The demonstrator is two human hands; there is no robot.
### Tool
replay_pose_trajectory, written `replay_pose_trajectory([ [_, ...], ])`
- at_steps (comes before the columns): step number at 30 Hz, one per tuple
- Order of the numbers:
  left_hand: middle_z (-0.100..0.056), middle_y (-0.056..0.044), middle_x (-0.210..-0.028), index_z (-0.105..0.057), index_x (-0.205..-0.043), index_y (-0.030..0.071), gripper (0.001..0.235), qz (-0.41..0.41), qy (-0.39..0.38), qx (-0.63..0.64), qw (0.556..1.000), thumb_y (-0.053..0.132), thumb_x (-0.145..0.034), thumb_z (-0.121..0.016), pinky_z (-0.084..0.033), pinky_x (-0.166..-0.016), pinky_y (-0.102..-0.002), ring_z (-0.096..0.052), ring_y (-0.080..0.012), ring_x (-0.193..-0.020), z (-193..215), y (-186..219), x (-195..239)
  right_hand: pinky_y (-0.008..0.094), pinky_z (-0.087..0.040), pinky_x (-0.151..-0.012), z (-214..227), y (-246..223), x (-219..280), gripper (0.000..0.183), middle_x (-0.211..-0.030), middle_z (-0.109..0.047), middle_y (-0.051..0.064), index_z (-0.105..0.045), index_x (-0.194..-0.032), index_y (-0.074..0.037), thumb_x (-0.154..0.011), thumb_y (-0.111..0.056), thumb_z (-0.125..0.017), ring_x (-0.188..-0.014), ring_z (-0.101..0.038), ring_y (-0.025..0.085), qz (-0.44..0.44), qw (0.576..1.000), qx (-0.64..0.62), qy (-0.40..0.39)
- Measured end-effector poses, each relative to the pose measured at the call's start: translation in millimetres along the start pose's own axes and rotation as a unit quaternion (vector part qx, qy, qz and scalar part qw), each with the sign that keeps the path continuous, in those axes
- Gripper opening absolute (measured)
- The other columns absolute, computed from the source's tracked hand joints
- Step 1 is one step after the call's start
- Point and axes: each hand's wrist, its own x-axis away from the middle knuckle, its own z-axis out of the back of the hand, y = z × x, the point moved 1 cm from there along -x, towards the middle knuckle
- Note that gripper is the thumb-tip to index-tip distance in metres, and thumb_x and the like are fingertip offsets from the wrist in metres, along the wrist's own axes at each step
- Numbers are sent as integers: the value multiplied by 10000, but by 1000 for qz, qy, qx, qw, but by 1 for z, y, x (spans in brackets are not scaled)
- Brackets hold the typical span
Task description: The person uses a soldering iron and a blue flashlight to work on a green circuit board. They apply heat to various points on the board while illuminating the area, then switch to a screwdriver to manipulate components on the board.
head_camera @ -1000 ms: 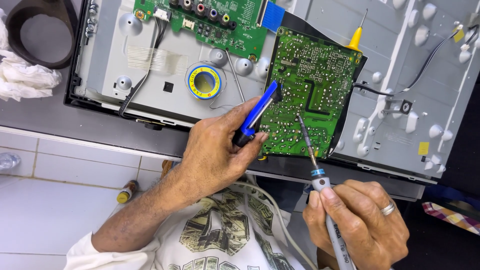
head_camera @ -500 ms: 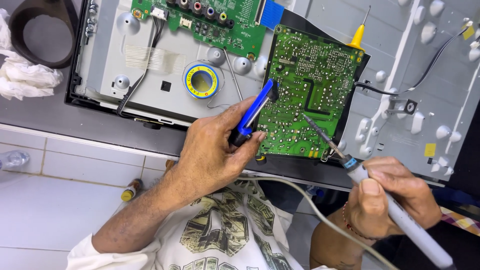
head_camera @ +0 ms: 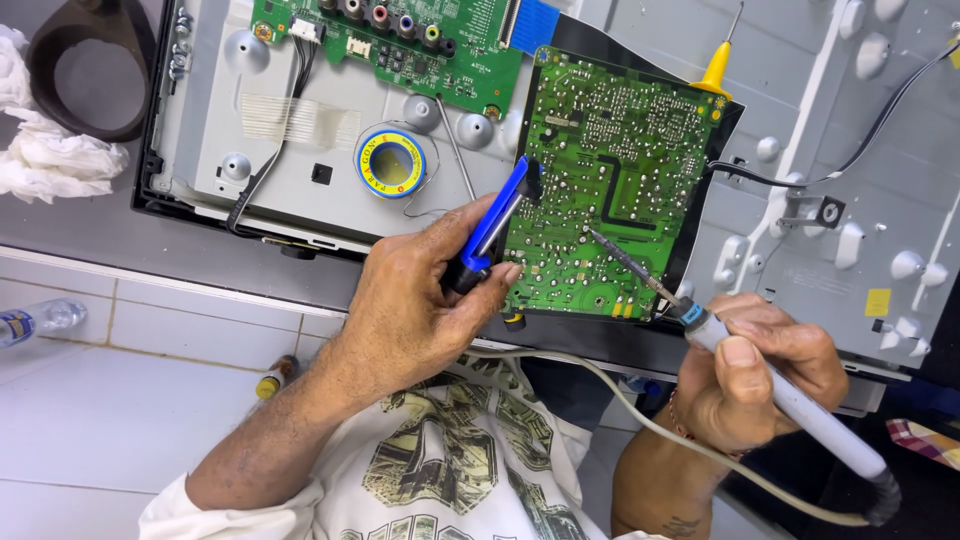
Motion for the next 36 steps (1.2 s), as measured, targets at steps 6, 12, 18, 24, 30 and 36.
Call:
replay_pose_trajectory([
  [6, -679, 21, -864, -545, -1361, 112, 483, -8, -15, -3, 1000, 218, -899, -642, -426, -459, -219, -396, -80, -466, 1, -1, -1, 299, -487, -649, -4, 3, -4, 117, -635, -530, 36, -502, -812, -129, -834, -109, -615, -525, -496, 162, -60, 997, -48, -18],
  [12, -584, 35, -708, -553, -1361, 108, 473, -29, -21, -21, 999, 228, -909, -624, -398, -488, -250, -372, -95, -447, 2, -2, -1, 283, -459, -496, -3, 2, 1, 86, -605, -502, 58, -531, -834, -117, -850, -91, -611, -500, -464, 184, -128, 988, -83, 28],
  [18, -583, 33, -736, -545, -1371, 143, 475, -30, -9, -20, 999, 230, -912, -632, -414, -526, -256, -438, -103, -468, 1, -4, 1, 320, -442, -621, 13, 13, -4, 170, -684, -532, 64, -550, -874, -82, -852, -142, -708, -594, -471, 174, 36, 996, -24, -76],
  [24, -703, 15, -858, -550, -1349, 144, 471, -44, 16, -30, 998, 259, -898, -621, -457, -524, -278, -539, -115, -460, 1, -5, 4, 266, -447, -607, 2, 0, 0, 195, -596, -491, 15, -469, -843, -159, -914, -169, -651, -523, -519, 164, 46, 998, -47, -17],
  [30, -639, 24, -729, -568, -1339, 136, 469, -35, 17, -24, 999, 285, -897, -621, -467, -491, -263, -551, -100, -449, 2, -5, 7, 322, -499, -634, 7, -4, 17, 176, -687, -559, 73, -473, -865, -117, -852, -129, -648, -544, -537, 197, 34, 999, -6, 33],
  [36, -575, 51, -730, -604, -1261, 71, 419, -80, 72, -3, 994, 327, -931, -648, -475, -559, -241, -524, -56, -581, 12, 5, 26, 306, -464, -630, -6, -31, 36, 218, -637, -516, 86, -537, -942, -102, -879, -216, -712, -544, -517, 183, 180, 979, 99, 16],
])
